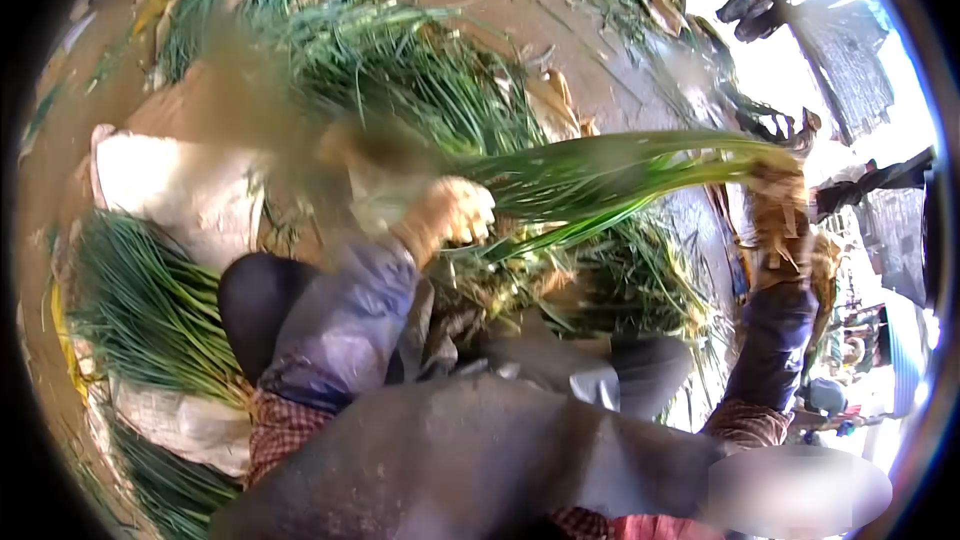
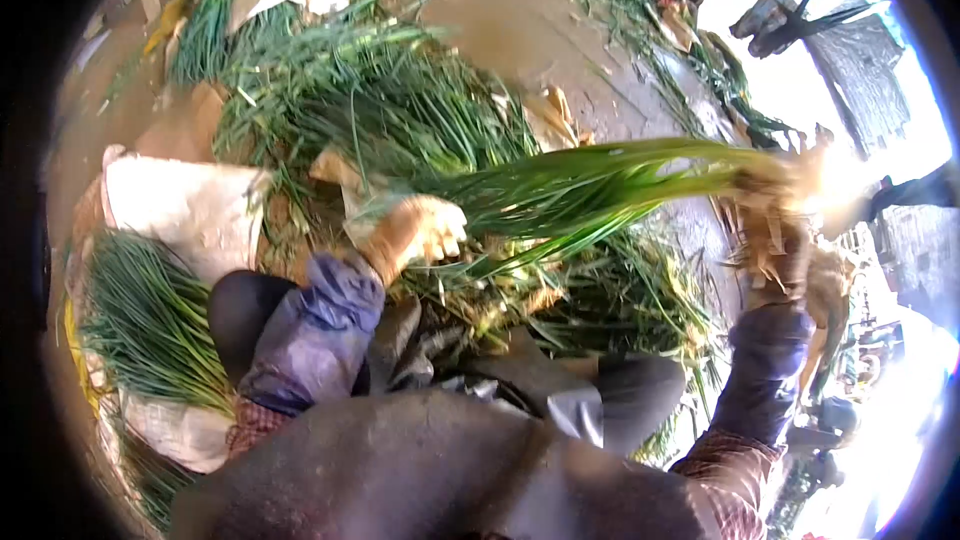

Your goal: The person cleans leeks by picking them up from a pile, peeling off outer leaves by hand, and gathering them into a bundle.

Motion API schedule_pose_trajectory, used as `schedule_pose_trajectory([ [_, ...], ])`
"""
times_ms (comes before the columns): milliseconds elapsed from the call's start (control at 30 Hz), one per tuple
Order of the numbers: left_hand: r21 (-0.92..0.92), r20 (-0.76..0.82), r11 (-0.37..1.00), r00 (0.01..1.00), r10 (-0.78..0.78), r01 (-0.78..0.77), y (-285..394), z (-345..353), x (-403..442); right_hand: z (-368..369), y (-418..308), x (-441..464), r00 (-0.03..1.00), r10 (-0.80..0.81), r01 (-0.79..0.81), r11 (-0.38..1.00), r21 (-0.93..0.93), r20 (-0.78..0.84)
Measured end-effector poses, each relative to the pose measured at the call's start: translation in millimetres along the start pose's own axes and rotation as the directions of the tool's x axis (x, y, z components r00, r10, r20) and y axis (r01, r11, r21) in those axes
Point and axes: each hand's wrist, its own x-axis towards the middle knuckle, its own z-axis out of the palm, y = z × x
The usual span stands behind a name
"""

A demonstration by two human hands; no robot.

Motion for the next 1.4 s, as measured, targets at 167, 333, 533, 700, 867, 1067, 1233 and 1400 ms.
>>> schedule_pose_trajectory([
  [167,-0.285,-0.549,0.893,0.823,0.146,-0.348,-0.1,-8.9,-17.6,-114.1,-13.1,44.1,0.886,-0.122,0.382,0.741,-0.552,0.448],
  [333,-0.303,-0.645,0.879,0.758,0.096,-0.369,5.6,8.2,-14.7,-35.7,-85.3,43.9,0.758,0.064,0.529,0.522,-0.669,0.649],
  [533,-0.281,-0.628,0.926,0.778,0.022,-0.253,-0.4,32.6,-14.3,-7.7,-85.3,162.6,0.865,-0.272,0.413,0.862,-0.292,0.422],
  [700,-0.325,-0.491,0.942,0.867,-0.087,-0.089,-11.2,38.6,-9.7,19.8,-169.0,196.3,0.707,-0.651,0.682,0.525,-0.509,0.276],
  [867,-0.339,-0.41,0.937,0.91,-0.062,-0.089,-14.3,41.8,-14.5,152.9,-79.9,112.9,0.845,-0.295,-0.168,0.645,0.745,0.446],
  [1067,-0.46,-0.081,0.888,0.996,-0.03,-0.011,-6.6,51.8,-27.4,248.7,-22.7,-32.1,0.899,0.082,-0.414,0.481,0.773,0.431],
  [1233,-0.52,0.099,0.848,0.993,-0.059,0.102,-12.5,65.2,-27.8,272.4,3.0,-92.3,0.876,0.234,-0.471,0.606,0.641,0.422],
  [1400,-0.617,0.062,0.787,0.998,0.016,0.026,-11.2,84.0,-33.1,281.8,-3.3,-151.8,0.937,-0.047,-0.041,0.97,0.241,0.345],
])
